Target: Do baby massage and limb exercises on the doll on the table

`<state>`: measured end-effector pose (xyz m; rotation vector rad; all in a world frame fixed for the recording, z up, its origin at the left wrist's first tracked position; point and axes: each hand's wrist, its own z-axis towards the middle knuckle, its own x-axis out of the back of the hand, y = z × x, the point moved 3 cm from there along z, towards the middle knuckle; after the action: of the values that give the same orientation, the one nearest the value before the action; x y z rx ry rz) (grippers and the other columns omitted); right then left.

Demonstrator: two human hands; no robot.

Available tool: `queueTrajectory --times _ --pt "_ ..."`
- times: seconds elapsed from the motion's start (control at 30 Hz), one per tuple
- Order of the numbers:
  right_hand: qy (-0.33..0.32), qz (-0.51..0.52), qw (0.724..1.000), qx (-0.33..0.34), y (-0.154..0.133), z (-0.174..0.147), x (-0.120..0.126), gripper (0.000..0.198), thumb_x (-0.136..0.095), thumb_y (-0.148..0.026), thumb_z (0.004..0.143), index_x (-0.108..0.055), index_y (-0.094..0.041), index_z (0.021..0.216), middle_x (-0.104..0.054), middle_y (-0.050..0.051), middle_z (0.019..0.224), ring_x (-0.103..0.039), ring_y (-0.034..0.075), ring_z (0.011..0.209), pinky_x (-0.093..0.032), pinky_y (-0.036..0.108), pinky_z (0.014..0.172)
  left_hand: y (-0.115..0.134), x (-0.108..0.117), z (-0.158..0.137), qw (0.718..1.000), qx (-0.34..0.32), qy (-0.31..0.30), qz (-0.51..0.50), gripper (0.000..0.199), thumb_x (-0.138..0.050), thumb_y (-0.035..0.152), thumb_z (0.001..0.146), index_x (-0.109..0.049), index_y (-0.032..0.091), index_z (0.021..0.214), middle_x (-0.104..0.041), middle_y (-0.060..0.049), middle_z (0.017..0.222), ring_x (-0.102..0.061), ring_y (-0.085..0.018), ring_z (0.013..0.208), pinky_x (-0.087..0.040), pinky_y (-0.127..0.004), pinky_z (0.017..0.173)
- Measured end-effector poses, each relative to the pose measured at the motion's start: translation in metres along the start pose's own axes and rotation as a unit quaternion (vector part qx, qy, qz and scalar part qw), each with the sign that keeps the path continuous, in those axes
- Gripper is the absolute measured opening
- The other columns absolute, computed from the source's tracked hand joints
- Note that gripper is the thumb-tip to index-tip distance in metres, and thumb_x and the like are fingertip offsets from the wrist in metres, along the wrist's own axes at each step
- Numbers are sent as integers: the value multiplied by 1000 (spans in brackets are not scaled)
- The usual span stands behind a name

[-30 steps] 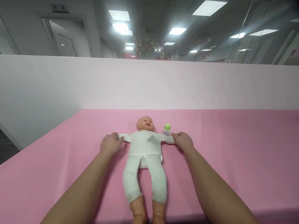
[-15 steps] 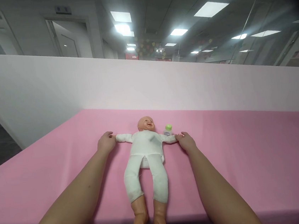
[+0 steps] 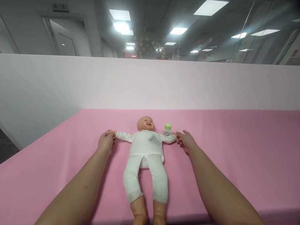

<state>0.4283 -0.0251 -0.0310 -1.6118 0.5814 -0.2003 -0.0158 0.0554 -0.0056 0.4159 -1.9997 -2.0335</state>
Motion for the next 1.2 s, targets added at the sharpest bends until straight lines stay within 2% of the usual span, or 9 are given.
queueTrajectory --times 0.07,0.13,0.3,0.37,0.57,0.67,0.77,0.87,1.2 --pt "-3 10 1000 2 0 -1 1 94 -87 -27 75 -36 -24 153 -70 -1 80 -55 11 50 -38 17 38 -1 1 0 1000 10 1 -8 16 -68 30 80 -61 19 89 -68 -6 84 -66 -18 66 -49 -26 54" --pt "-1 33 999 4 0 0 4 91 -87 -26 74 -38 -26 151 -68 -3 80 -52 9 49 -38 16 38 -2 2 1 1000 17 6 -13 15 -67 33 83 -60 20 88 -66 -5 83 -64 -17 66 -47 -26 53" --pt "3 104 995 5 -5 1 15 31 -72 -34 87 -60 -23 113 -71 0 92 -44 5 48 -39 15 40 -1 2 -3 999 26 10 -16 19 -66 37 85 -59 20 89 -64 -3 80 -61 -16 62 -45 -26 52" --pt "-14 115 993 -2 -6 0 16 22 -69 -38 89 -63 -20 100 -73 4 95 -43 6 48 -39 17 39 0 1 -5 999 27 9 -16 19 -66 38 86 -58 21 89 -63 -2 78 -59 -16 59 -44 -26 51" --pt "-41 78 996 -29 -4 -5 7 15 -72 -27 85 -70 -17 97 -66 1 74 -38 7 44 -30 16 34 3 1 -11 999 22 25 -7 19 -66 39 88 -59 21 89 -58 -1 75 -51 -13 51 -44 -27 51" --pt "-51 62 996 -35 -6 -9 8 15 -74 -22 83 -71 -17 97 -60 -1 65 -42 8 45 -34 16 35 3 2 -13 999 13 41 -1 20 -64 40 89 -59 21 87 -57 -1 74 -50 -13 51 -44 -27 51" --pt "-52 63 996 -41 -11 -13 15 14 -70 -21 84 -71 -17 97 -67 2 76 -47 8 47 -40 16 38 2 1 -14 999 4 53 10 22 -63 42 90 -57 22 86 -54 0 72 -48 -13 50 -42 -27 50" --pt "-54 60 996 -44 -14 -15 20 16 -67 -19 84 -72 -16 99 -71 5 87 -45 6 47 -39 15 38 1 1 -14 998 1 58 22 23 -63 44 91 -56 22 87 -54 0 71 -48 -14 51 -41 -27 49" --pt "-94 -20 995 32 -3 -9 16 27 -83 -28 75 -60 -19 84 -60 -2 65 -43 7 46 -32 16 35 0 -7 -17 1000 -5 12 20 16 -64 32 87 -54 19 83 -55 -1 69 -52 -14 53 -43 -26 50"
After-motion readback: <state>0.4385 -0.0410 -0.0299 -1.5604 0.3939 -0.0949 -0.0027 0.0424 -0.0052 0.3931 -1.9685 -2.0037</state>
